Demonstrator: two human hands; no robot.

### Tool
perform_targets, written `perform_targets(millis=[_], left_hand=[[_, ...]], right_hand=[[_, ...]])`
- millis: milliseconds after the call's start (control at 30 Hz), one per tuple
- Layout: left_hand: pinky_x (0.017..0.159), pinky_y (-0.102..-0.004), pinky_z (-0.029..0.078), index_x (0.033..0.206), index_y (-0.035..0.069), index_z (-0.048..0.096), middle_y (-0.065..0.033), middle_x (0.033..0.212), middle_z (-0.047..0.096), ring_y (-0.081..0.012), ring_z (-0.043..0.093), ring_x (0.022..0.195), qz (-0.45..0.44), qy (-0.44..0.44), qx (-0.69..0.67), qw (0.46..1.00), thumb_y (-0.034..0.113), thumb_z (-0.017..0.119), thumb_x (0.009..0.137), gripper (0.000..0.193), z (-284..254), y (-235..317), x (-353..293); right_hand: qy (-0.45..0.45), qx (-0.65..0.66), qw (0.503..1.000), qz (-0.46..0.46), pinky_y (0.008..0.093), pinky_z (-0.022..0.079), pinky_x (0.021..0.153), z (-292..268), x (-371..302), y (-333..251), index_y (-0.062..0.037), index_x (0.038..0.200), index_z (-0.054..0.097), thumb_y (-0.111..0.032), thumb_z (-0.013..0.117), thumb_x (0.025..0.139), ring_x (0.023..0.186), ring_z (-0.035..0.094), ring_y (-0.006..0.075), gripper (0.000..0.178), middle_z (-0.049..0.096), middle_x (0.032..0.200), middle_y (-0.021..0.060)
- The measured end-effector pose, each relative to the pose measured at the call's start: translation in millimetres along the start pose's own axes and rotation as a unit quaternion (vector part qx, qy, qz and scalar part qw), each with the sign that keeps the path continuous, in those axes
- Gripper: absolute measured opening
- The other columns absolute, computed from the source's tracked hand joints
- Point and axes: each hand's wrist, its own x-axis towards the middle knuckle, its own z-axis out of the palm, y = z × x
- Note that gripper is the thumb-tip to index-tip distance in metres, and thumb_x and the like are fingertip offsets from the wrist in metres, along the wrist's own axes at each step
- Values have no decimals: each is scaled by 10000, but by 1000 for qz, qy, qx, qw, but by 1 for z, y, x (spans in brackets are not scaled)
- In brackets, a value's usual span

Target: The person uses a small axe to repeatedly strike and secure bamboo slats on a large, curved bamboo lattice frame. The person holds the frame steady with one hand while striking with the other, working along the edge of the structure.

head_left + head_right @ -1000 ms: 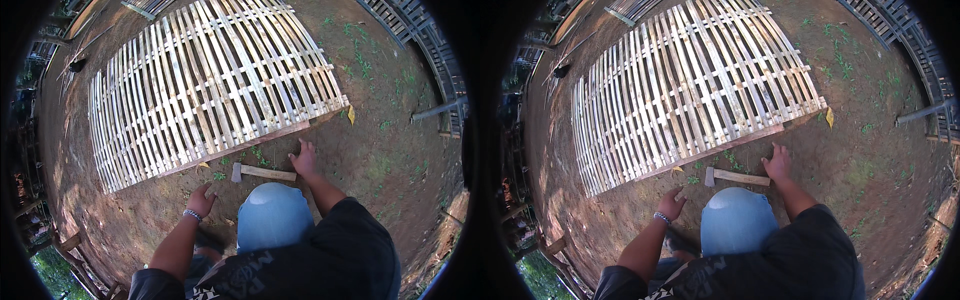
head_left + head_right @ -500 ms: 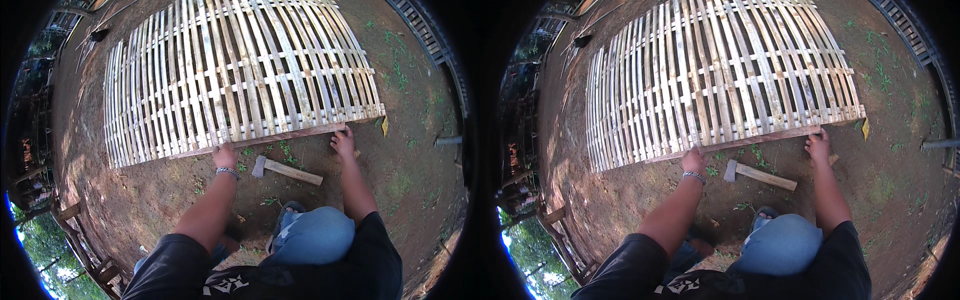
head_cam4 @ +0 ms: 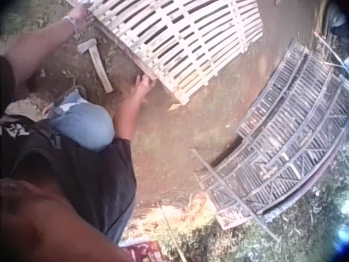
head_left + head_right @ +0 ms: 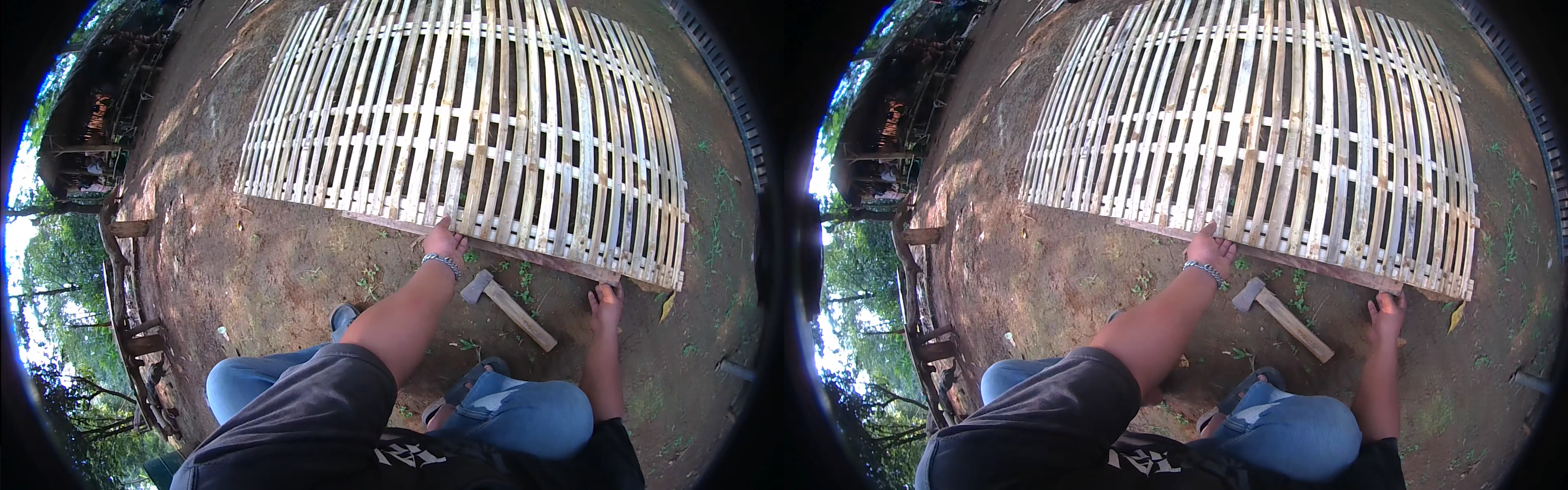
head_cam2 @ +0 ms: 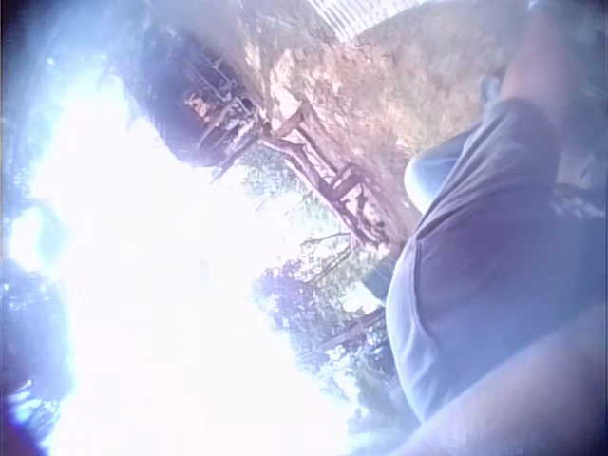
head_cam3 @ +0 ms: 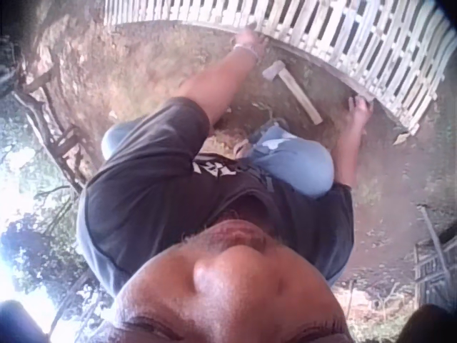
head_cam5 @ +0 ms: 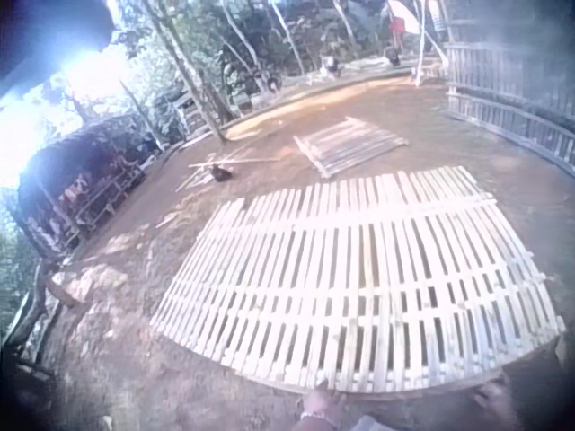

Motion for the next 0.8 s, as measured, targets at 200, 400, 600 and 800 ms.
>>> perform_targets(millis=[200,400,600,800], left_hand=[[1194,-495,327,1485,17,360,-154,1440,466,-296,483,1344,0,-31,-6,1000,299,560,1035,568,1,2,-9],[1246,-523,244,1578,33,254,-183,1599,338,-321,340,1495,44,-100,-50,993,306,516,1053,647,5,6,-23],[1269,-514,214,1609,-38,38,-212,1661,191,-322,212,1558,35,-118,-20,992,361,542,1028,867,-2,2,-23],[1275,-520,214,1599,-51,-20,-235,1679,112,-359,184,1562,47,-132,-24,990,347,618,1002,960,-6,12,-33]], right_hand=[[42,39,998,-39,454,478,990,2,17,21,-139,1391,498,-165,760,917,1183,592,231,543,641,1261,48],[-10,183,983,-17,486,522,992,24,21,27,-107,1232,594,-222,766,942,1184,633,250,356,674,1261,59],[5,203,978,-43,497,595,866,17,43,38,-89,1223,559,-206,771,943,1042,701,263,370,700,1135,62],[115,183,974,-71,426,585,753,-19,67,1,-93,1207,601,-285,749,967,911,686,200,341,701,1067,52]])
